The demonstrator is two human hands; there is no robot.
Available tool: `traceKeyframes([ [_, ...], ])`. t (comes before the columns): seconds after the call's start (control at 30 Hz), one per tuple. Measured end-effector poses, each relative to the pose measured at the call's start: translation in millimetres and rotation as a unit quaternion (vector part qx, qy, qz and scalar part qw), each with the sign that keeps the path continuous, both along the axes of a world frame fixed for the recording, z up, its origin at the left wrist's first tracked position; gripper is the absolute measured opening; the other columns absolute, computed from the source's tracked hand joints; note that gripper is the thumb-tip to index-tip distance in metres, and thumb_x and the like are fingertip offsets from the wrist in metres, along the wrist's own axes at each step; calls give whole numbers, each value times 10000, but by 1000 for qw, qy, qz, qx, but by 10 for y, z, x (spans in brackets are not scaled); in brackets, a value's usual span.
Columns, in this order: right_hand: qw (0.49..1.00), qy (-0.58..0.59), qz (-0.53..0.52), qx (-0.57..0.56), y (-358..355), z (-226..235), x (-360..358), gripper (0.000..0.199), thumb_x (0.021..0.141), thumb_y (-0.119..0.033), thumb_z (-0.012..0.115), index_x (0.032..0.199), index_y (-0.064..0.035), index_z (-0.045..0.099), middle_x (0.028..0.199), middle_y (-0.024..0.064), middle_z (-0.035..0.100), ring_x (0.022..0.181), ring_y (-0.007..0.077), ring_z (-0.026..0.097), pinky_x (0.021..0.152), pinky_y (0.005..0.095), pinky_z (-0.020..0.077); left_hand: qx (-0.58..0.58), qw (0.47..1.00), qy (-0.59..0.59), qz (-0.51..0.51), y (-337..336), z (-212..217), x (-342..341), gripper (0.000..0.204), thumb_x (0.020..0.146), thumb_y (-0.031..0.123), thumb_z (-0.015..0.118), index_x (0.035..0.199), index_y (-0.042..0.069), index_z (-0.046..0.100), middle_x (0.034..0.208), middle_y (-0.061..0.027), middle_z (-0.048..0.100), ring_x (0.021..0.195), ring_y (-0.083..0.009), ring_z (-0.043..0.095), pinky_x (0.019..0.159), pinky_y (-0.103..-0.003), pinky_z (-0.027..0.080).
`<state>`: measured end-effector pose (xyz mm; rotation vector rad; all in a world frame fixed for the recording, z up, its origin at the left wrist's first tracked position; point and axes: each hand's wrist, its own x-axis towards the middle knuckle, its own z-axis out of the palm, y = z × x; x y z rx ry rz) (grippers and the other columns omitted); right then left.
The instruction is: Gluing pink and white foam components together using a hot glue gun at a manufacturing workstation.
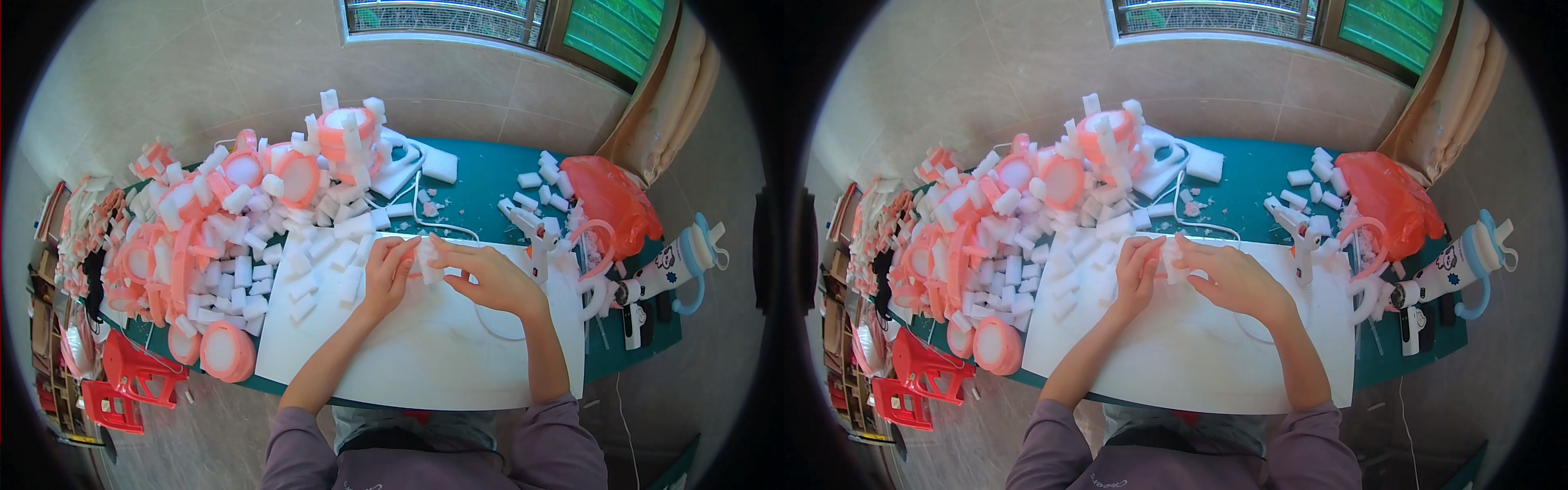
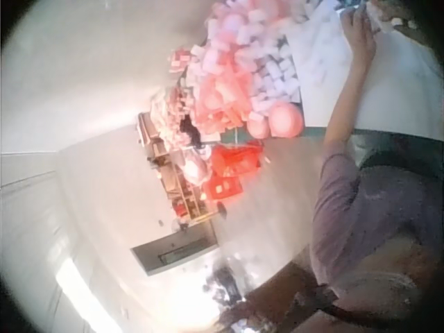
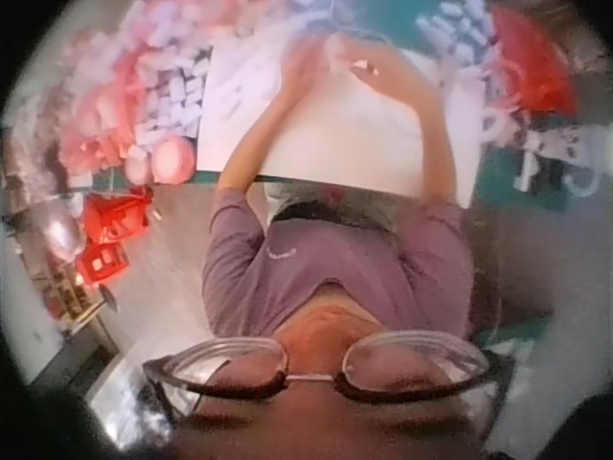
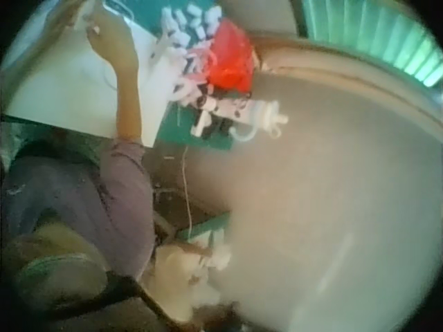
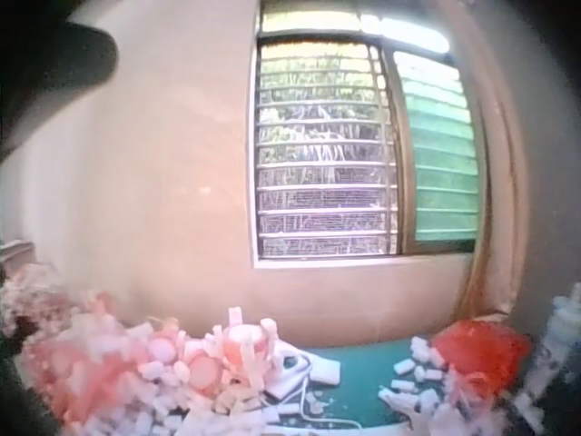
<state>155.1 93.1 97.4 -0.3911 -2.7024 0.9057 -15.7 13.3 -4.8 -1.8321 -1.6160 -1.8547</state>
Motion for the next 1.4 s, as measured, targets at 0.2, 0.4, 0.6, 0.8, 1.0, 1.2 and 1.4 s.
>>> traceKeyframes([
  [0.2, 1000, -17, -14, 3, -51, 50, -7, 350, 775, -47, 544, 1122, -92, 535, 1202, 74, 513, 781, 250, 606, 684, 295, 476, -12, 999, -32, -13, -5, 2, 7, 241, 841, 125, 511, 1055, 46, 589, 876, -108, 501, 800, -236, 491, 692, -294, 404],
  [0.4, 1000, -21, -5, 1, -35, 57, 10, 274, 774, -61, 536, 1044, -78, 580, 1290, 70, 438, 874, 283, 592, 738, 340, 467, -5, 999, -31, -7, 7, 29, 11, 239, 837, 115, 516, 1053, 42, 589, 870, -108, 505, 795, -233, 493, 677, -289, 405],
  [0.6, 1000, -18, -6, 4, -28, 50, -16, 245, 777, -67, 540, 1017, -78, 591, 1318, 66, 411, 877, 277, 594, 739, 335, 467, 6, 1000, -4, 5, 11, 50, -9, 240, 822, 106, 530, 1046, 44, 592, 867, -109, 506, 797, -234, 495, 682, -294, 405],
  [0.8, 1000, 5, 3, 20, -23, 23, -10, 298, 774, -36, 566, 1057, -126, 592, 1299, 81, 441, 730, 212, 624, 637, 255, 489, 6, 1000, -17, -11, 0, 58, -19, 255, 797, 79, 548, 1046, 46, 594, 863, -103, 504, 798, -231, 495, 694, -295, 403],
  [1.0, 1000, -8, -5, -8, -23, 22, -22, 249, 788, -84, 545, 1031, -111, 594, 1316, 61, 417, 809, 255, 619, 692, 306, 481, -2, 999, -33, -12, 6, 52, -22, 256, 779, 56, 564, 1033, 44, 601, 868, -100, 506, 803, -227, 496, 693, -289, 402],
  [1.2, 1000, 2, -4, 4, -8, -6, -38, 287, 782, -34, 564, 1055, -119, 595, 1300, 87, 440, 777, 202, 617, 638, 246, 484, -11, 998, -54, -12, 11, 53, -16, 252, 787, 48, 559, 1035, 44, 602, 876, -101, 504, 811, -224, 496, 699, -283, 404],
  [1.4, 1000, 23, 8, 11, 17, -37, -39, 294, 780, -23, 564, 1056, -119, 597, 1297, 97, 442, 787, 198, 615, 632, 243, 483, -2, 999, -44, -12, 14, 67, -19, 251, 790, 45, 558, 1036, 39, 603, 878, -104, 504, 811, -224, 495, 700, -280, 404],
])
